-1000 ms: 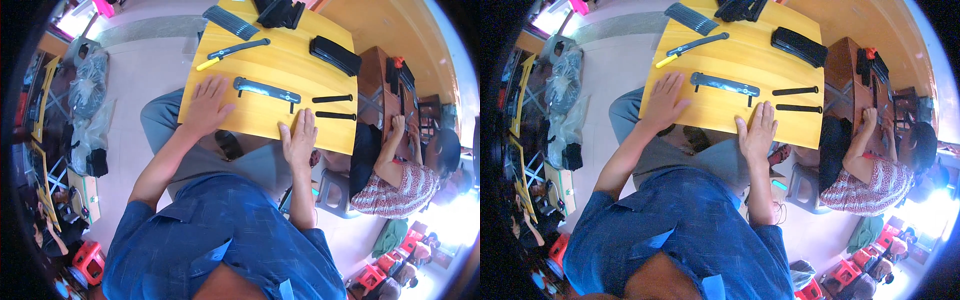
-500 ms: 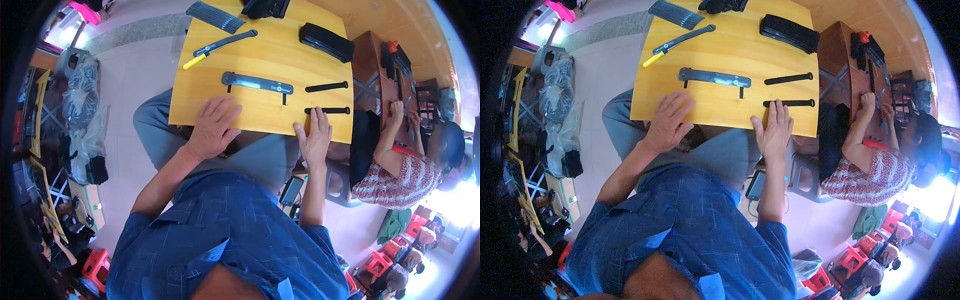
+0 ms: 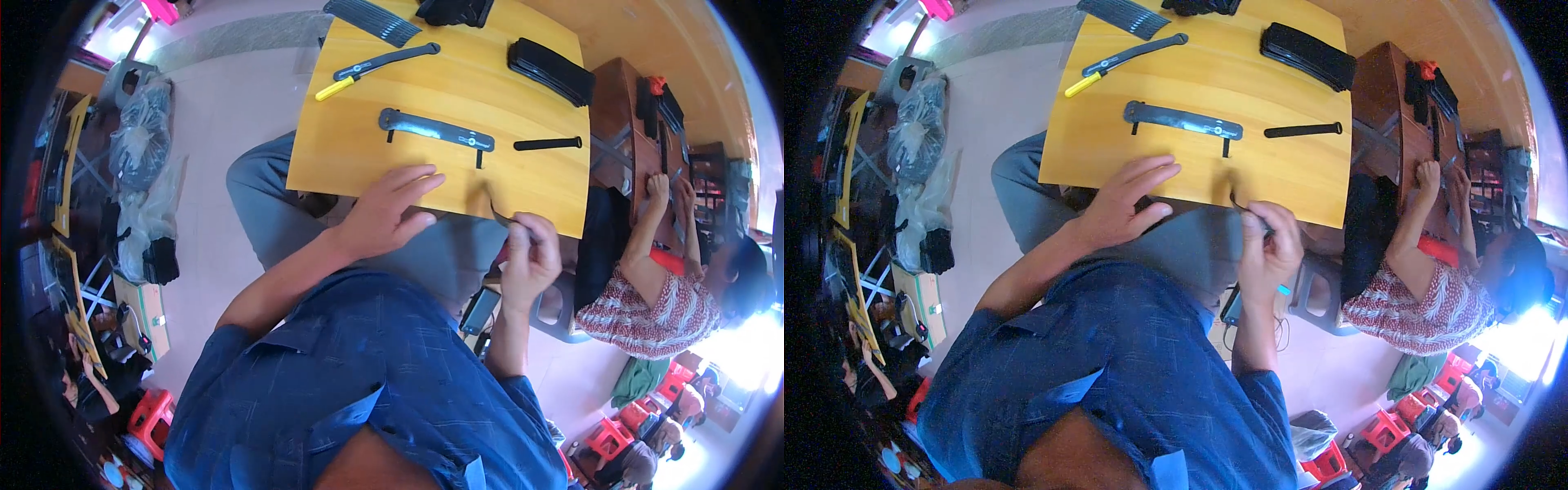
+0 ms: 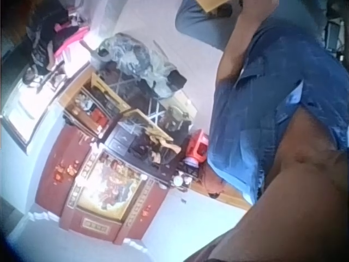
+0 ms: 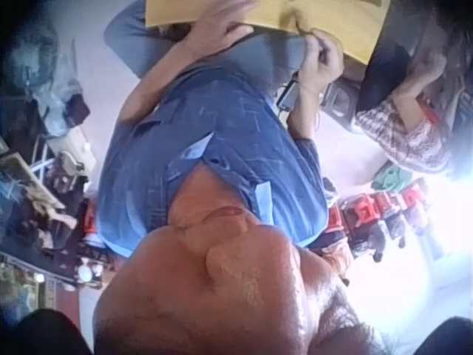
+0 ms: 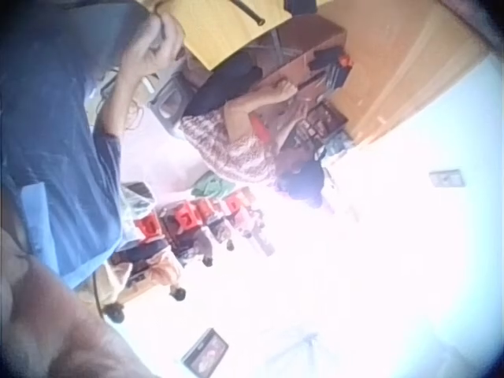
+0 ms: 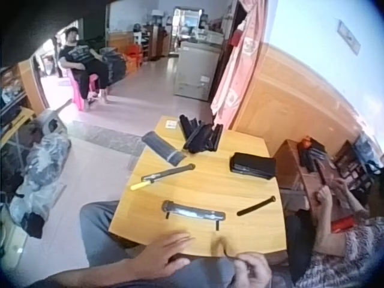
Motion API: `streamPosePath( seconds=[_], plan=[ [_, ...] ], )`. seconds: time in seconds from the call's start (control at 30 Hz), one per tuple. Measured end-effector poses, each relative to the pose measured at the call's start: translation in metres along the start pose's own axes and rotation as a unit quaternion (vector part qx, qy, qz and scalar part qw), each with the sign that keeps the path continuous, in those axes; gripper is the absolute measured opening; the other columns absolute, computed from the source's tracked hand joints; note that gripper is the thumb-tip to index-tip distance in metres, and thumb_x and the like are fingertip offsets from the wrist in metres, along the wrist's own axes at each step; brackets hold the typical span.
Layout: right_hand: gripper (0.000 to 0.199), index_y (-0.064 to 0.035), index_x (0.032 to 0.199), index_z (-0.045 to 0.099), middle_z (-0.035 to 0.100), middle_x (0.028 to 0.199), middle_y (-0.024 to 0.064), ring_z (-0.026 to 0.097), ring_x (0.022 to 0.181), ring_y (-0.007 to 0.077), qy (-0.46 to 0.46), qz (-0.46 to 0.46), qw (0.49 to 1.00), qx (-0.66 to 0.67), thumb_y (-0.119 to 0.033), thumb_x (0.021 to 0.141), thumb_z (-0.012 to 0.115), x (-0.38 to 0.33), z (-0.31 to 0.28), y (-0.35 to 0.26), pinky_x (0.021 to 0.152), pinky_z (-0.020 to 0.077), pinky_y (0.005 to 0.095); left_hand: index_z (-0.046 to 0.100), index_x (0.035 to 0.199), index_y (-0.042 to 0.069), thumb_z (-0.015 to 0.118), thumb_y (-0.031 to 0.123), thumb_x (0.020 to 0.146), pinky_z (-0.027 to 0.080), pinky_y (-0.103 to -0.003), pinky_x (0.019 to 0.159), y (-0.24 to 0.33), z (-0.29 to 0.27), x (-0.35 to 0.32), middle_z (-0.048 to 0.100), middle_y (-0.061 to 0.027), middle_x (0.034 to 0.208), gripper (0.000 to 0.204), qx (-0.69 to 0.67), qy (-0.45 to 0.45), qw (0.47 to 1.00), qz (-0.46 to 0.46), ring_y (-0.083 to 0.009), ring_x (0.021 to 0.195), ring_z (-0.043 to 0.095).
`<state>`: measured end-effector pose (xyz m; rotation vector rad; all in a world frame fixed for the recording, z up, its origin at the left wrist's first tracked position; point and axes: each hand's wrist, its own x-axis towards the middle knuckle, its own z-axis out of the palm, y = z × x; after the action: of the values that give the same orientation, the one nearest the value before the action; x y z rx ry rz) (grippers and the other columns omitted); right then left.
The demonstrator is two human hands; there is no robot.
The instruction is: The worker is assembling plastic buckles and components onto fabric webbing straps.
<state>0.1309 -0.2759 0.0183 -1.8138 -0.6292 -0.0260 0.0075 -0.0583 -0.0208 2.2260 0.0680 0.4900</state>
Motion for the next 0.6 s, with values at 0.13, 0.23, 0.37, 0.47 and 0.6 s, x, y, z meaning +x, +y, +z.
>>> streamPosePath(
  seconds=[0.13,0.23,0.37,0.47,0.6],
  plan=[
    [0.014,0.0001,0.110,0.068,0.071,0.104,0.0109,0.067,0.095,0.0189,0.035,0.057,0.960,0.271,-0.005,0.096,0.071,0.017,0.015,-0.014,0.087,0.0538,0.0312,0.062,0.129,0.002,0.072,0.015,0.090,0.050,-0.041,0.099,0.010,0.003,0.008,0.065,-0.0161,0.124,0.042,-0.107,0.005,0.992,-0.061,-0.0317,0.115,0.063],
    [0.020,-0.0016,0.115,0.069,0.072,0.106,0.0099,0.067,0.088,0.0146,0.060,0.130,0.927,0.347,-0.015,0.100,0.071,0.032,0.025,-0.003,0.080,0.0555,0.0292,0.065,0.121,0.001,0.071,0.013,0.094,0.055,-0.033,0.080,0.003,-0.005,0.008,0.070,-0.0096,0.102,0.031,-0.234,-0.072,0.957,-0.155,-0.0206,0.089,0.069],
    [0.020,-0.0045,0.115,0.070,0.072,0.105,0.0066,0.066,0.085,0.0109,0.072,0.173,0.930,0.317,-0.019,0.102,0.069,0.035,0.038,0.017,0.075,0.0553,0.0267,0.065,0.117,0.001,0.066,0.013,0.099,0.052,-0.023,0.063,-0.001,-0.015,-0.002,0.066,0.0000,0.085,0.021,-0.396,-0.080,0.885,-0.233,-0.0059,0.069,0.062],
    [0.021,-0.0049,0.115,0.070,0.072,0.100,0.0051,0.066,0.082,0.0097,0.058,0.201,0.911,0.356,-0.022,0.103,0.068,0.032,0.043,0.031,0.072,0.0542,0.0254,0.066,0.114,0.000,0.066,0.013,0.098,0.051,-0.023,0.062,-0.013,-0.017,-0.007,0.064,-0.0010,0.083,0.021,-0.444,-0.021,0.839,-0.313,-0.0070,0.068,0.060],
    [0.023,-0.0043,0.117,0.070,0.071,0.093,0.0033,0.065,0.078,0.0086,0.020,0.216,0.916,0.337,-0.022,0.104,0.066,0.029,0.048,0.035,0.070,0.0532,0.0247,0.066,0.118,0.003,0.059,0.017,0.104,0.053,-0.022,0.062,-0.028,-0.026,-0.007,0.066,-0.0004,0.085,0.021,-0.414,0.006,0.849,-0.327,-0.0063,0.071,0.063]
  ],
)
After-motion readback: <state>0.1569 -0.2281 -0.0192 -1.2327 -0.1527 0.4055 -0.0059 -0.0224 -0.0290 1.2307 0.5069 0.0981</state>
